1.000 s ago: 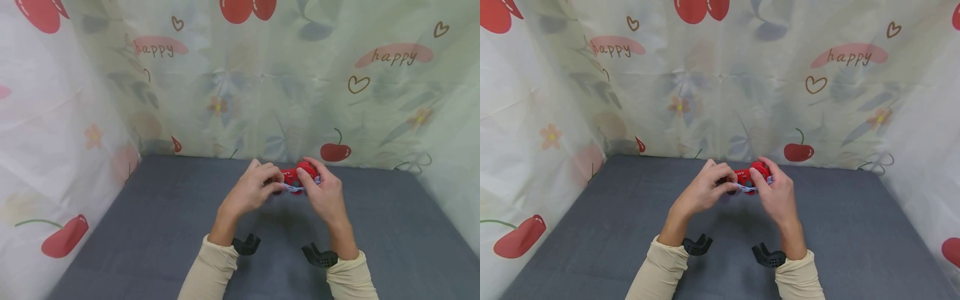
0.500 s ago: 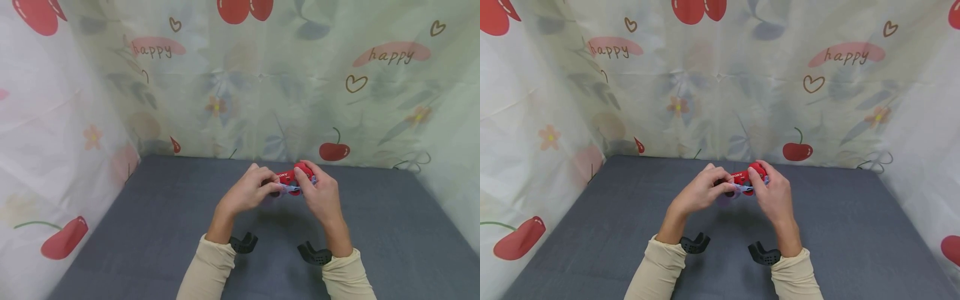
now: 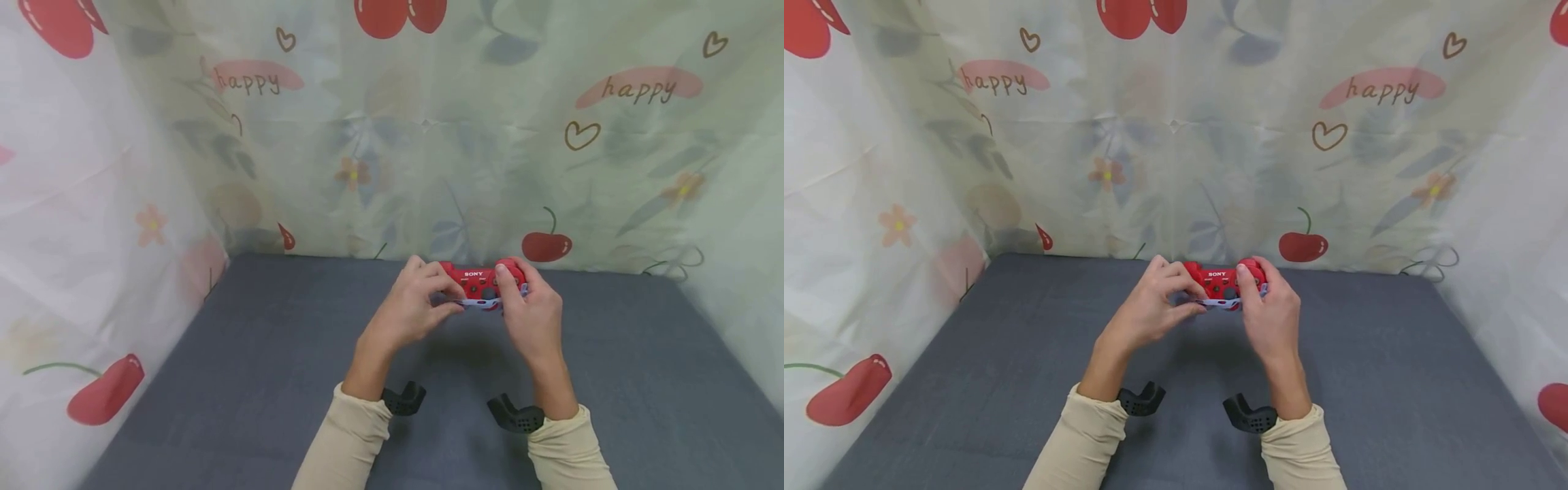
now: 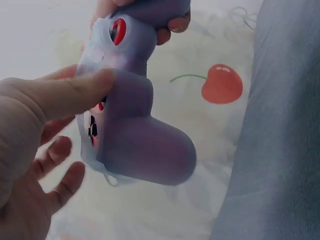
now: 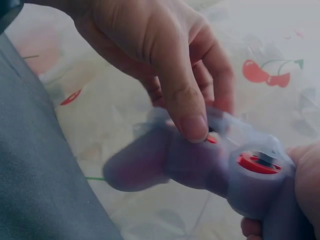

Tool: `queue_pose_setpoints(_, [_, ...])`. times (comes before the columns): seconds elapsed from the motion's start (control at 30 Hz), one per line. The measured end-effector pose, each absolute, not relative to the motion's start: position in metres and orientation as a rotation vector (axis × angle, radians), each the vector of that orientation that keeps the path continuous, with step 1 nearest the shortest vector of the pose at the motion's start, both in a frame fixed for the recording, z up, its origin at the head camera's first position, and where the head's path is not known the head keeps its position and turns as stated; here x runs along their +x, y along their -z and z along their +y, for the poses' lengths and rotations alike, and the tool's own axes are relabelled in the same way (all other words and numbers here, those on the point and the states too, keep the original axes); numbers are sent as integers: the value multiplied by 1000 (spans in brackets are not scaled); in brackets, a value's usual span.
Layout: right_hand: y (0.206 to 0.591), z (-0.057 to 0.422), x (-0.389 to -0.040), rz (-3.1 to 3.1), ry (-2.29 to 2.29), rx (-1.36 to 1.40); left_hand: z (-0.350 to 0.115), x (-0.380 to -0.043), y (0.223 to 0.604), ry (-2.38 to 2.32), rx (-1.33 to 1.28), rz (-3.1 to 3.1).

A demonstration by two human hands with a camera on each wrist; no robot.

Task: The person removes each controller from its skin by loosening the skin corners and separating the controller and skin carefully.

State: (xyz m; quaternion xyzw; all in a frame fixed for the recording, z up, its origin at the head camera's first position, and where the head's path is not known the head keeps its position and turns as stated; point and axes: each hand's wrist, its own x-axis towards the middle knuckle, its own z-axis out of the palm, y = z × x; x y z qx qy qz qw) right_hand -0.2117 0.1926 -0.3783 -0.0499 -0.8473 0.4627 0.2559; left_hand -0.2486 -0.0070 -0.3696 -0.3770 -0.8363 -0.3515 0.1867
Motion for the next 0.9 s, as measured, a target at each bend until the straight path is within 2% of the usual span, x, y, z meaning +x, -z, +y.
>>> queue_pose_setpoints(0.57, [375,186,-211,-2259,-1252,-111,-8,-247,368,807,-870,-2512])
queue_pose_setpoints(0.9, [376,187,-209,-2178,-1327,-108,-6,-249,372,741,-838,-2329])
